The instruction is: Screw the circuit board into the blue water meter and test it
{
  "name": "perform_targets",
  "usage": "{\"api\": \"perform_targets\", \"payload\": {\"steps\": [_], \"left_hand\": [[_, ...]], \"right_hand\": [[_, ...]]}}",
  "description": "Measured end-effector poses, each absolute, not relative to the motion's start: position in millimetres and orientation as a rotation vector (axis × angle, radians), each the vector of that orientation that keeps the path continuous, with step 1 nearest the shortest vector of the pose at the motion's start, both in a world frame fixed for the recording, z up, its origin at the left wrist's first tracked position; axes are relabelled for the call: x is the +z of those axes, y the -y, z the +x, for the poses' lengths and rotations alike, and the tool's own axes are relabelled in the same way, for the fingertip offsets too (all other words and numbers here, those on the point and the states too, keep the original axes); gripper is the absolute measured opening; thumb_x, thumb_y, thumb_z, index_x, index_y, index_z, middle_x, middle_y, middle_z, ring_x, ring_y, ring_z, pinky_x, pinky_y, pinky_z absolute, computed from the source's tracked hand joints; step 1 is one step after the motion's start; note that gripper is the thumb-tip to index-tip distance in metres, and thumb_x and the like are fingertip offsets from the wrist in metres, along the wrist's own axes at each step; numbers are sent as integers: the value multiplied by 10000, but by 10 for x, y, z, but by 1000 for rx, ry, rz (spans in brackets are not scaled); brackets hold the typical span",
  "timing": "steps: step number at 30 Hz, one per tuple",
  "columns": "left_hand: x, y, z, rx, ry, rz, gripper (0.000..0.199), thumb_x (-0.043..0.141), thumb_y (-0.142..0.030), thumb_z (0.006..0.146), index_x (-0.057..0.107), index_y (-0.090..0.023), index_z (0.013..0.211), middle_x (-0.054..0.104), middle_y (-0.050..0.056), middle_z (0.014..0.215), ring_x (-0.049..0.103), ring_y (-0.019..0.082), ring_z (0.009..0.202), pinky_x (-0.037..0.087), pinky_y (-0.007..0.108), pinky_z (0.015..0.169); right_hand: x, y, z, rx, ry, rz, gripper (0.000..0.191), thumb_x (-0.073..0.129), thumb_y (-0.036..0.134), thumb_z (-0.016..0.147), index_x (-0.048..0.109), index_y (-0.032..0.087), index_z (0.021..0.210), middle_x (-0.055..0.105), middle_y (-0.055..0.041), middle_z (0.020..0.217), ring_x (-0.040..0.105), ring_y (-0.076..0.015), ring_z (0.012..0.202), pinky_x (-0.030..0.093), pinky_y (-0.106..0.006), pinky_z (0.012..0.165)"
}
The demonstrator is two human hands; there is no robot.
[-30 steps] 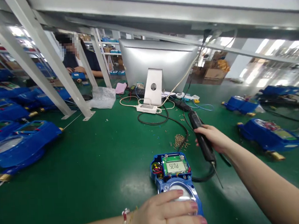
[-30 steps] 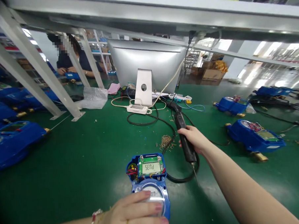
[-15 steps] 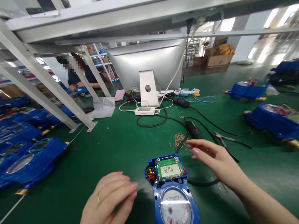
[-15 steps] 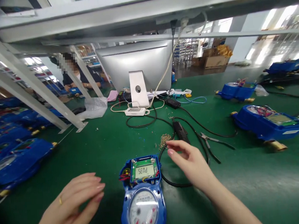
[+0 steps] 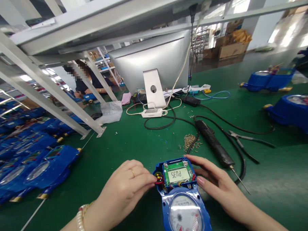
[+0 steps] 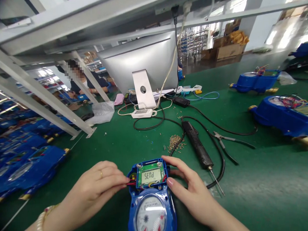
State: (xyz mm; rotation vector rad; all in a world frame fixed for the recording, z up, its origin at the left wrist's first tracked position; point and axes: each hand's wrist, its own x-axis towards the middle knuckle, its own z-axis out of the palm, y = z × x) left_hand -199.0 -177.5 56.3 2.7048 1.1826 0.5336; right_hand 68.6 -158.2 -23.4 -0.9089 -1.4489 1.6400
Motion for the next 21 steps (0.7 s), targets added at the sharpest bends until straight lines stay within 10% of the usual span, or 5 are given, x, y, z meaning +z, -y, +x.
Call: {"api": "perform_targets", "payload": {"steps": [21], "left_hand": [[813, 1698, -1769, -64, -1024, 3072, 239, 347, -108, 937, 582, -146, 923, 574, 49, 802, 498, 184, 741, 410, 338, 685]], "right_hand": [[-279, 1583, 689, 1658, 1434, -935, 458, 525, 415, 878, 399, 318, 1308, 417, -61, 1385, 531, -237, 1134, 414, -437, 1023]]}}
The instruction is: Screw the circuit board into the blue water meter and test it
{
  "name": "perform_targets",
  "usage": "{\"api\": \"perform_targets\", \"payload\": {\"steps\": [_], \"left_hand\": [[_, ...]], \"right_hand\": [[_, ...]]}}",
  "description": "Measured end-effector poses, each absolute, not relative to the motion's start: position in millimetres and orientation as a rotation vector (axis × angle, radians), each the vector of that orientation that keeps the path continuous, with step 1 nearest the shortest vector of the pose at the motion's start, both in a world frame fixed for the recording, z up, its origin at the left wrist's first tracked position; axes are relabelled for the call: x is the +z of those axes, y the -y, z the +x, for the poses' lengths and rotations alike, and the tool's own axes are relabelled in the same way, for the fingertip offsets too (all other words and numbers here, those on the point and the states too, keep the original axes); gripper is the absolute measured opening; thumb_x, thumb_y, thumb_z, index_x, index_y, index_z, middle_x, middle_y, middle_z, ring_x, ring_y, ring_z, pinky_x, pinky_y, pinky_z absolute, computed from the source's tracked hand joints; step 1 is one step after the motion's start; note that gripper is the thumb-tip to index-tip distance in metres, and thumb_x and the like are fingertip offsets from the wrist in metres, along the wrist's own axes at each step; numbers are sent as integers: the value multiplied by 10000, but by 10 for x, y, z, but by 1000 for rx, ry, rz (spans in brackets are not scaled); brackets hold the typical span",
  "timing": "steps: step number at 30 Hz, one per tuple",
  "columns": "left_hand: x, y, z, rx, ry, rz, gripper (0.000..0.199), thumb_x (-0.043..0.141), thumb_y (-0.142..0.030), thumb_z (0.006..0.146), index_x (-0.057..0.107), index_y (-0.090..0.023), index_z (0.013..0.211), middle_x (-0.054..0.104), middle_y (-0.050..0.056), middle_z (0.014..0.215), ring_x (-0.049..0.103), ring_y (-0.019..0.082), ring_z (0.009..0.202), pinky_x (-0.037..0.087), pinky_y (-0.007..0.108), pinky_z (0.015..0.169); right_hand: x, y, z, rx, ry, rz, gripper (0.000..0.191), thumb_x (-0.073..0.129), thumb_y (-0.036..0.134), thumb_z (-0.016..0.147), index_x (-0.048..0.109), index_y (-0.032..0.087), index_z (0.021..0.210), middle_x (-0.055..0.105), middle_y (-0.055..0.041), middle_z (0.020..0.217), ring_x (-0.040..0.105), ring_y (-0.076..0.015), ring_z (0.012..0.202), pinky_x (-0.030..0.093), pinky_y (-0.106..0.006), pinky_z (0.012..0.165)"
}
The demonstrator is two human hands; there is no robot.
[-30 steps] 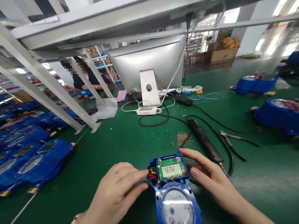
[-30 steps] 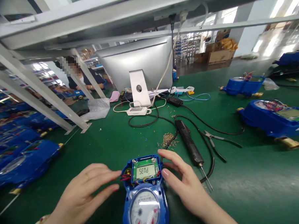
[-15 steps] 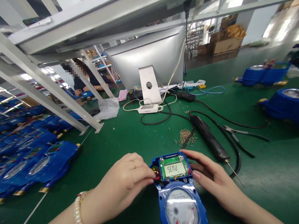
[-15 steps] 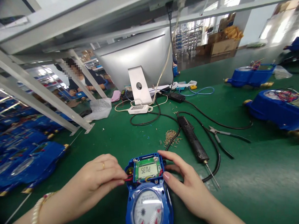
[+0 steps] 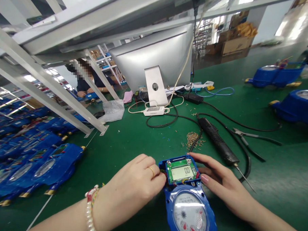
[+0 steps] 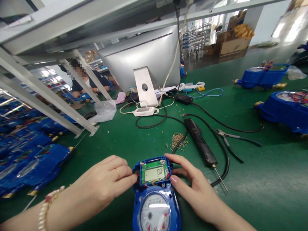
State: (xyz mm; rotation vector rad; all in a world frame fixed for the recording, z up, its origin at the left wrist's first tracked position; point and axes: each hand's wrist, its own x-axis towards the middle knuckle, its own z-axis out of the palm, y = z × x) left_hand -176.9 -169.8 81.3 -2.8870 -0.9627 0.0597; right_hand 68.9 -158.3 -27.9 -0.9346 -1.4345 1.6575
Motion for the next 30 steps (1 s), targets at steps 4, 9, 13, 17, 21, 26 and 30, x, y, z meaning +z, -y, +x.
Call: {"api": "perform_targets", "payload": {"steps": [4, 9, 13, 17, 21, 26, 30], "left_hand": [[730, 1689, -1831, -238, 1236, -2934, 224, 382, -128, 938, 581, -209, 998, 598, 16, 808, 517, 169, 745, 396, 308, 682], [726, 1722, -1758, -312, 1825, -2928, 131, 507, -174, 906, 606, -260, 915, 592, -30, 772, 535, 146, 713, 392, 264, 642], [776, 1728, -1720, -456, 2065, -2936, 169, 575, -151, 866, 650, -295, 908, 625, -52, 813, 576, 122, 757, 424, 228, 689], [802, 1719, -1732, -524, 1990, -3003, 162, 598, -158, 855, 675, -287, 916, 645, -44, 819, 592, 119, 765, 444, 206, 680], [811, 1723, -1739, -500, 1926, -3039, 151, 604, -174, 856, 671, -299, 908, 645, -54, 819, 587, 116, 779, 448, 210, 700], [778, 1748, -1747, -354, 1780, -3066, 144, 571, -163, 872, 650, -277, 910, 637, -38, 829, 571, 135, 791, 444, 246, 715], [809, 1754, -1709, -60, 1314, -3093, 192, 420, -113, 914, 600, -180, 902, 610, 26, 820, 534, 187, 776, 436, 327, 719]], "right_hand": [[-261, 1585, 688, 1657, 1445, -924, 463, 516, 420, 881, 395, 302, 1312, 430, -72, 1372, 534, -240, 1132, 416, -441, 1020], [-251, 1586, 679, 1653, 1445, -924, 467, 517, 428, 878, 398, 299, 1310, 429, -74, 1375, 539, -242, 1127, 414, -451, 1021], [-261, 1579, 682, 1649, 1433, -932, 474, 525, 425, 874, 398, 295, 1311, 423, -74, 1382, 540, -244, 1126, 413, -452, 1022], [-259, 1583, 688, 1635, 1433, -932, 464, 527, 421, 872, 412, 291, 1302, 423, -74, 1379, 539, -244, 1120, 417, -450, 1015], [-255, 1589, 687, 1637, 1432, -929, 462, 522, 418, 876, 408, 292, 1305, 426, -72, 1374, 536, -244, 1119, 418, -451, 1011], [-265, 1601, 692, 1637, 1430, -928, 453, 522, 418, 878, 410, 300, 1300, 430, -63, 1372, 537, -236, 1115, 417, -440, 1011], [-274, 1620, 705, 1645, 1438, -920, 456, 520, 409, 882, 398, 302, 1308, 433, -63, 1372, 542, -230, 1108, 420, -434, 1011]]}}
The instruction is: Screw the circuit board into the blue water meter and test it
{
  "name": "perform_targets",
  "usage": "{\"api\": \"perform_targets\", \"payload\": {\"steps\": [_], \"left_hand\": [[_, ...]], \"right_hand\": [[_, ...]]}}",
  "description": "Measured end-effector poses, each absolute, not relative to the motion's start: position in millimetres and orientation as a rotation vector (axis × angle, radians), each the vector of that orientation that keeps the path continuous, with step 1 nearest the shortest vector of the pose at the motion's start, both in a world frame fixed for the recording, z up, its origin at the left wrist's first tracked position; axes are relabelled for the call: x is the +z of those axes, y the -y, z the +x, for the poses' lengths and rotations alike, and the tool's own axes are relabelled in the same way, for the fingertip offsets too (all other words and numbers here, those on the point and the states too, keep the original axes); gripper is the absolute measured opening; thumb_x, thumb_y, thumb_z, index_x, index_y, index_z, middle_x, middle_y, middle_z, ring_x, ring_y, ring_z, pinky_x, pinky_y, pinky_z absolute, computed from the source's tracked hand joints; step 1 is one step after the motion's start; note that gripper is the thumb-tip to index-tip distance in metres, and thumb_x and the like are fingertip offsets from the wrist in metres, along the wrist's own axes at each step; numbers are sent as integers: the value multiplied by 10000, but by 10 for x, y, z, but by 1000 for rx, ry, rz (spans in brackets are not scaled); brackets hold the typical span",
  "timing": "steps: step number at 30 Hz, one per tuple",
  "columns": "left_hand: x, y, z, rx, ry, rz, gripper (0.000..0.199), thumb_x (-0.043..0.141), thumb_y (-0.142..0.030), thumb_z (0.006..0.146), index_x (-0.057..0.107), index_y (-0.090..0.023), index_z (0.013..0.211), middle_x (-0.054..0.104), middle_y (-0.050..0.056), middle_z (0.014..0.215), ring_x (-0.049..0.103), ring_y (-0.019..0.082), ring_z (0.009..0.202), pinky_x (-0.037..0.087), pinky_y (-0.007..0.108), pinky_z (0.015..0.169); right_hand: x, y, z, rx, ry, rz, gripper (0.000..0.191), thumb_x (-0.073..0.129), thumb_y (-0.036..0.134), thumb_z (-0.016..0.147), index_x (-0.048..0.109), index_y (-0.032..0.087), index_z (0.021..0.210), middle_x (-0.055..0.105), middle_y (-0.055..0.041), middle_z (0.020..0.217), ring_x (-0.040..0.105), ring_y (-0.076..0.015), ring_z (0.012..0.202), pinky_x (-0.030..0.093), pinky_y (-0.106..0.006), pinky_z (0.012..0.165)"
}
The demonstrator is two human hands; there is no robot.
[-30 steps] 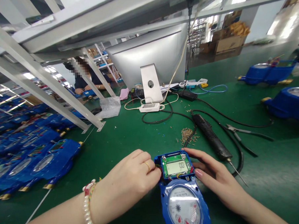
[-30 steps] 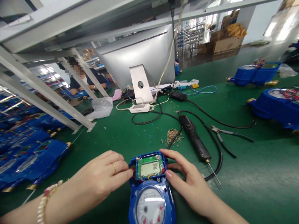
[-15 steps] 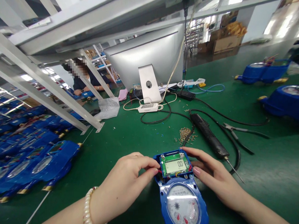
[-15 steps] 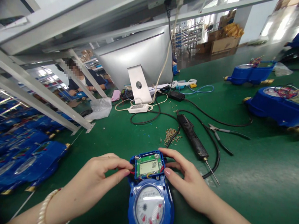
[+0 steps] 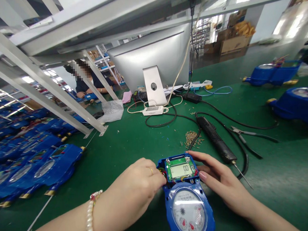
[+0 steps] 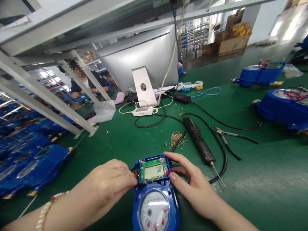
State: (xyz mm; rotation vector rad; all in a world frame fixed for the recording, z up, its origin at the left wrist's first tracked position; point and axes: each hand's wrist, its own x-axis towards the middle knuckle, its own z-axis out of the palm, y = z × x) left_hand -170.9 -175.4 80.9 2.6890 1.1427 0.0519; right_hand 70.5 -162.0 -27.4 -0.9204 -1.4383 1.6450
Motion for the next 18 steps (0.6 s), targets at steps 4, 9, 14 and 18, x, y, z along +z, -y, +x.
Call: {"api": "perform_targets", "payload": {"steps": [4, 9, 14, 18], "left_hand": [[885, 1729, -1663, -183, -1026, 2838, 191, 390, -50, 890, 552, -139, 841, 574, 48, 766, 500, 190, 712, 419, 305, 641], [804, 1699, -1757, 1, -1157, 2713, 154, 422, -173, 931, 568, -173, 982, 583, 42, 819, 524, 177, 739, 424, 282, 654], [741, 1648, -1909, 167, -1139, 2517, 112, 522, -219, 910, 626, -241, 945, 638, -13, 879, 555, 136, 834, 437, 239, 754], [789, 1568, -1981, 172, -1167, 2272, 149, 552, -230, 900, 644, -298, 995, 651, -48, 950, 569, 108, 890, 439, 208, 797]], "right_hand": [[-268, 1612, 699, 1635, 1440, -929, 458, 518, 410, 884, 396, 299, 1311, 433, -66, 1373, 539, -231, 1114, 422, -435, 1011], [-263, 1580, 671, 1621, 1448, -907, 446, 517, 404, 885, 410, 298, 1304, 431, -62, 1370, 538, -226, 1120, 429, -421, 1009], [-267, 1585, 679, 1599, 1462, -912, 444, 524, 409, 880, 418, 310, 1299, 439, -55, 1354, 538, -224, 1114, 440, -417, 998], [-274, 1590, 687, 1605, 1463, -918, 444, 526, 413, 878, 415, 325, 1299, 442, -45, 1346, 536, -220, 1113, 444, -413, 995]]}}
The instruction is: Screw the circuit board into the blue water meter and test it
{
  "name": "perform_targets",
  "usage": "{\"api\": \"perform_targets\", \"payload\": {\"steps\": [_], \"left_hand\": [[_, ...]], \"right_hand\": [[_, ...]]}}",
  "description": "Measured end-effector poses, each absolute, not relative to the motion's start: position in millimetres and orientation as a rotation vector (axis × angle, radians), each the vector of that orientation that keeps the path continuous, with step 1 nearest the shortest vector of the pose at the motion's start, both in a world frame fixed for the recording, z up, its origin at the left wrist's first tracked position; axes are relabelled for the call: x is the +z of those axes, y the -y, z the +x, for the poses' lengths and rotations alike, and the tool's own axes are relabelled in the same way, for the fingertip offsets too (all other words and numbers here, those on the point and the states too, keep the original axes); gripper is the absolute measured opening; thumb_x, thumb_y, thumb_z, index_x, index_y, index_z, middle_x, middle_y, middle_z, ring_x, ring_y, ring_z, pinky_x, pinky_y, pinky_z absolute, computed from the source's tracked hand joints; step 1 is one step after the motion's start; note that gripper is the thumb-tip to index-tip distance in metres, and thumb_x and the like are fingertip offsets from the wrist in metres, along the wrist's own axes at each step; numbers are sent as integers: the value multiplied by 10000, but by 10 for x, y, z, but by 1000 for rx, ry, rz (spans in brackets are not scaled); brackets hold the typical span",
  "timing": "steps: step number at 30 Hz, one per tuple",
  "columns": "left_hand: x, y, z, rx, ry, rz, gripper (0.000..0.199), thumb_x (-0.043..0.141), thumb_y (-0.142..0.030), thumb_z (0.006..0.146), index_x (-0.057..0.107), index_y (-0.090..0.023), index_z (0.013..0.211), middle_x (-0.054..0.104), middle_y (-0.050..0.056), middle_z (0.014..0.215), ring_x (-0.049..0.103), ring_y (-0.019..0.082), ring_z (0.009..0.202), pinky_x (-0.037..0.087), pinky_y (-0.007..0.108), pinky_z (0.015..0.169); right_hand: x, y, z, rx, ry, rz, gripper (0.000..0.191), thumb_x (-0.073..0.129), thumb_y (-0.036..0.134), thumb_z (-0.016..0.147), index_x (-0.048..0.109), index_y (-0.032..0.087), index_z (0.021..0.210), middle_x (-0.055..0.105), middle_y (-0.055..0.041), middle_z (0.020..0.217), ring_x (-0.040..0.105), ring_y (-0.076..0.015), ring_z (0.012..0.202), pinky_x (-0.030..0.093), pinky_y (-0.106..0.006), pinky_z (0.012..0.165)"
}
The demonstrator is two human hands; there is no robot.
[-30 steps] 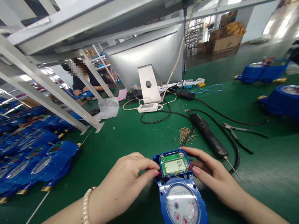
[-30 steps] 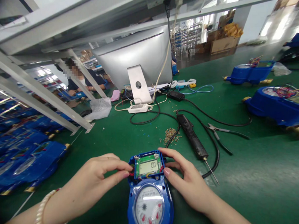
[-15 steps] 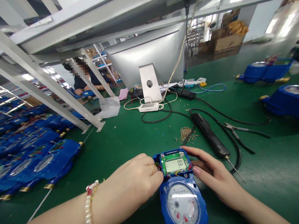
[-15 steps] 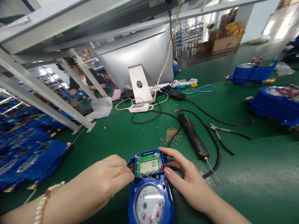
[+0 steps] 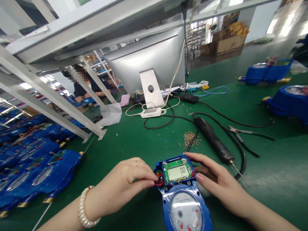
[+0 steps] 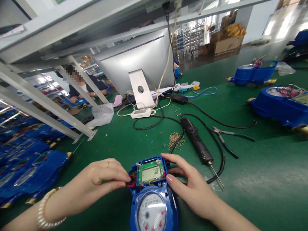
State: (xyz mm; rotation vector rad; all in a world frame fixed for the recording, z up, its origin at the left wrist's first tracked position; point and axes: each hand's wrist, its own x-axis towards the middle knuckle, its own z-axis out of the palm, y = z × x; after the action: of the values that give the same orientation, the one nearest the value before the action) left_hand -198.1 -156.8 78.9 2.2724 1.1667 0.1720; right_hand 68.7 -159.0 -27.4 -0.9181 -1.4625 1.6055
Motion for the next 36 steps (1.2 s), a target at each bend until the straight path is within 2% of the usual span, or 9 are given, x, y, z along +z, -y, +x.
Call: {"api": "perform_targets", "payload": {"steps": [4, 8, 12, 17, 20, 23, 28, 32, 36], "left_hand": [[821, 1488, -1995, 207, -1361, 2034, 124, 679, -290, 812, 672, -288, 936, 651, -45, 921, 587, 125, 862, 445, 224, 790], [815, 1478, -1971, 220, -1337, 1926, 117, 704, -297, 787, 694, -289, 902, 653, -43, 890, 593, 125, 840, 452, 220, 773], [771, 1546, -1951, 269, -1343, 1908, 273, 749, -294, 743, 655, -300, 999, 653, -50, 904, 600, 124, 834, 467, 220, 779], [670, 1629, -1973, 342, -1264, 2297, 137, 644, -215, 840, 636, -260, 969, 658, -40, 865, 587, 107, 795, 439, 203, 716], [653, 1631, -1977, 415, -1111, 2498, 148, 550, -178, 894, 628, -244, 1000, 661, -22, 887, 579, 100, 799, 425, 198, 719], [692, 1617, -1934, 360, -1182, 2291, 132, 549, -206, 893, 651, -253, 962, 664, -24, 892, 589, 103, 805, 427, 195, 737], [769, 1599, -1828, 243, -1387, 1507, 156, 599, -321, 840, 647, -185, 900, 658, -2, 783, 579, 131, 724, 426, 201, 645], [822, 1576, -1796, 219, -1419, 1536, 204, 599, -364, 826, 671, -174, 849, 658, 7, 794, 573, 144, 745, 420, 215, 665], [864, 1576, -1791, 97, -1448, 1808, 86, 588, -261, 838, 672, -249, 855, 667, -51, 840, 596, 124, 778, 424, 203, 720]], "right_hand": [[-281, 1586, 688, 1606, 1463, -913, 442, 528, 417, 876, 419, 328, 1295, 445, -43, 1344, 538, -220, 1115, 441, -414, 1002], [-289, 1580, 689, 1605, 1469, -922, 452, 529, 422, 875, 414, 323, 1300, 448, -49, 1344, 542, -223, 1113, 443, -424, 1001], [-299, 1580, 688, 1600, 1474, -924, 443, 525, 426, 877, 417, 328, 1295, 451, -46, 1342, 542, -220, 1114, 445, -421, 1000], [-296, 1584, 687, 1598, 1476, -925, 442, 529, 419, 876, 417, 334, 1294, 447, -40, 1344, 540, -215, 1115, 448, -415, 997], [-288, 1585, 685, 1591, 1480, -918, 441, 527, 418, 877, 418, 328, 1294, 449, -44, 1341, 541, -216, 1113, 448, -417, 994], [-278, 1586, 683, 1605, 1472, -912, 445, 523, 417, 878, 414, 320, 1298, 451, -50, 1339, 544, -218, 1109, 451, -416, 990], [-266, 1586, 689, 1593, 1474, -928, 440, 524, 420, 877, 420, 318, 1292, 447, -48, 1342, 542, -216, 1109, 449, -413, 995], [-266, 1586, 695, 1597, 1477, -919, 441, 522, 423, 877, 422, 313, 1292, 450, -52, 1342, 544, -217, 1109, 451, -415, 994], [-272, 1584, 689, 1582, 1485, -920, 445, 518, 417, 880, 418, 305, 1299, 436, -58, 1357, 539, -219, 1118, 447, -417, 1002]]}}
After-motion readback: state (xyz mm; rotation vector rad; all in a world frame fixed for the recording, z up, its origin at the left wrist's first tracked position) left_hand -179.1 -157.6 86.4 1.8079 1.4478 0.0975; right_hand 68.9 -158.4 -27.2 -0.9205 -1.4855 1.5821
